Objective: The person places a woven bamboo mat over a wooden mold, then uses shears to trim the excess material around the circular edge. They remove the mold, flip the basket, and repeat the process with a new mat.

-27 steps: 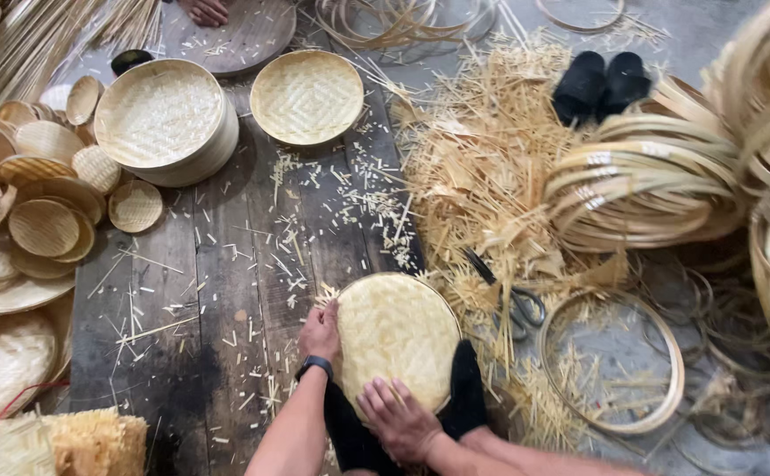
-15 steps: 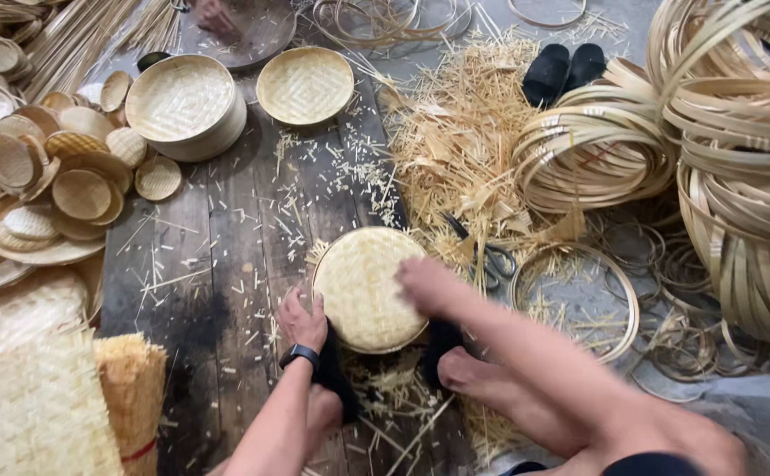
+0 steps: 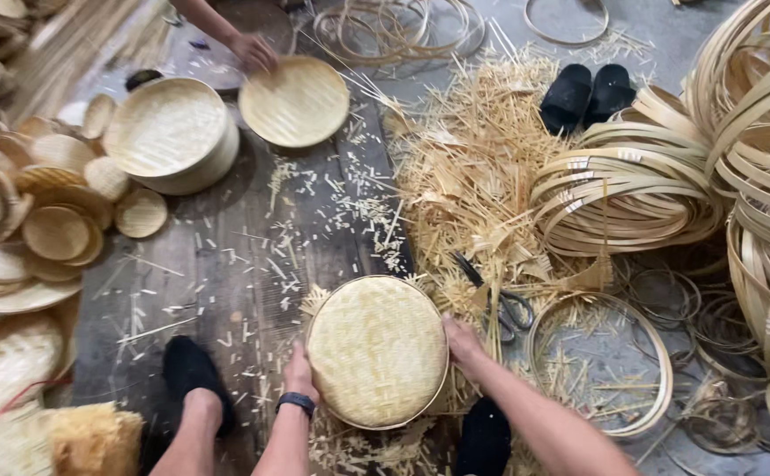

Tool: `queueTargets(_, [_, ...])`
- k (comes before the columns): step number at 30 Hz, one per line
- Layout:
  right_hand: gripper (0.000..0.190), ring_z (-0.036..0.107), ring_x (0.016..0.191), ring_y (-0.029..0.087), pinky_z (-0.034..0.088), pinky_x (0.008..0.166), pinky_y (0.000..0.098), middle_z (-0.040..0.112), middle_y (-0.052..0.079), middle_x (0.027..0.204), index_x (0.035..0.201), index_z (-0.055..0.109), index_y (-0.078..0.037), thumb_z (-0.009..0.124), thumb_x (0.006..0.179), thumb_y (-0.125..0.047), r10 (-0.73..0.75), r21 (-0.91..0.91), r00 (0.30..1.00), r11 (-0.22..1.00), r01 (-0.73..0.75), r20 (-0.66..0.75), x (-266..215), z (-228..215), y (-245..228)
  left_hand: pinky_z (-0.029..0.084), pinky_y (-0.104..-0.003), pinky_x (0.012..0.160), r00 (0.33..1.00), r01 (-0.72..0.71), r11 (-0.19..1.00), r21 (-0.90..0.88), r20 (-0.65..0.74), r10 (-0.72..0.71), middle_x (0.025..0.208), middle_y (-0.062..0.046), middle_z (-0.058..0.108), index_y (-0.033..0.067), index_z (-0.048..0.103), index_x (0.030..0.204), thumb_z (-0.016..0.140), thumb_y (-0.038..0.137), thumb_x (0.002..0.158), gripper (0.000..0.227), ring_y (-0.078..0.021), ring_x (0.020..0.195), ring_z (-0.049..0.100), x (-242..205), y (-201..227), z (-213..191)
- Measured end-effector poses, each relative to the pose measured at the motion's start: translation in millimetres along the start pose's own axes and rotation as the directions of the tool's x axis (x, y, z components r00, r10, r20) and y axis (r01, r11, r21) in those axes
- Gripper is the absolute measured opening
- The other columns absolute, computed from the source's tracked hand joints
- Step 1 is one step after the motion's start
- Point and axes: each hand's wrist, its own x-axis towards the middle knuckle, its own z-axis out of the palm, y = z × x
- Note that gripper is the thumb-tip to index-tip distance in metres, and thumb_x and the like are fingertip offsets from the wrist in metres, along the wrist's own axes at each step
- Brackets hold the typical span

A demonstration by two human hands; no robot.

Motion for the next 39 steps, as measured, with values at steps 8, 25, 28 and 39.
queueTargets(8, [0.064,0.067,0.105,0.023,0.053,0.095,0.0413,0.071,0.016,0.119,0.125,0.068,-0.001,0.036,0.105,-0.053,-0.293,0.255,0.949,0.915,0.313,-0.117,-36,18,-35,0.047,-0.048,0.106,0.889,-0.341,0.895,-0.287,0.211,0.407,0.140,-0.022,0.061,-0.0040,0.056,0.140,0.048,0.045,0.104,0.061,-0.0329,0.122,0.060,-71,19,12])
queueTargets(25, [0.062,0.057,0.119,0.029,0.048,0.102,0.0462,0.055,0.017,0.133,0.144,0.046,-0.008,0.063,0.095,-0.041,-0.722,-0.729,0.681,0.401,0.554,0.120,-21,9,2,0.043,-0.051,0.111,0.496,-0.621,0.280,0.732,0.091,0.863,0.136,-0.025,0.060,-0.0032,0.054,0.142,0.064,0.047,0.097,0.068,-0.0382,0.127,0.055,-93,-22,28])
queueTargets(28, [0.080,0.058,0.104,0.035,0.049,0.090,0.0508,0.057,0.019,0.115,0.148,0.039,-0.007,0.074,0.084,-0.037,-0.678,-0.717,0.504,-0.049,0.695,0.535,-34,44,-29,0.027,-0.053,0.121,0.739,-0.415,0.275,0.867,0.145,0.658,0.155,-0.023,0.038,0.0021,0.028,0.155,0.070,0.055,0.086,0.096,-0.0348,0.144,0.035,-137,-60,60])
queueTargets(39, [0.091,0.050,0.077,0.026,0.042,0.075,0.0410,0.058,0.015,0.099,0.163,0.017,-0.016,0.070,0.091,-0.024,-0.651,-0.796,0.578,-0.070,0.601,0.493,-82,59,-25,0.007,-0.047,0.129,0.494,-0.605,0.105,0.790,0.269,0.827,0.169,-0.021,0.016,0.0043,0.005,0.162,0.062,0.008,0.070,0.108,-0.0337,0.157,0.015,-166,-66,56])
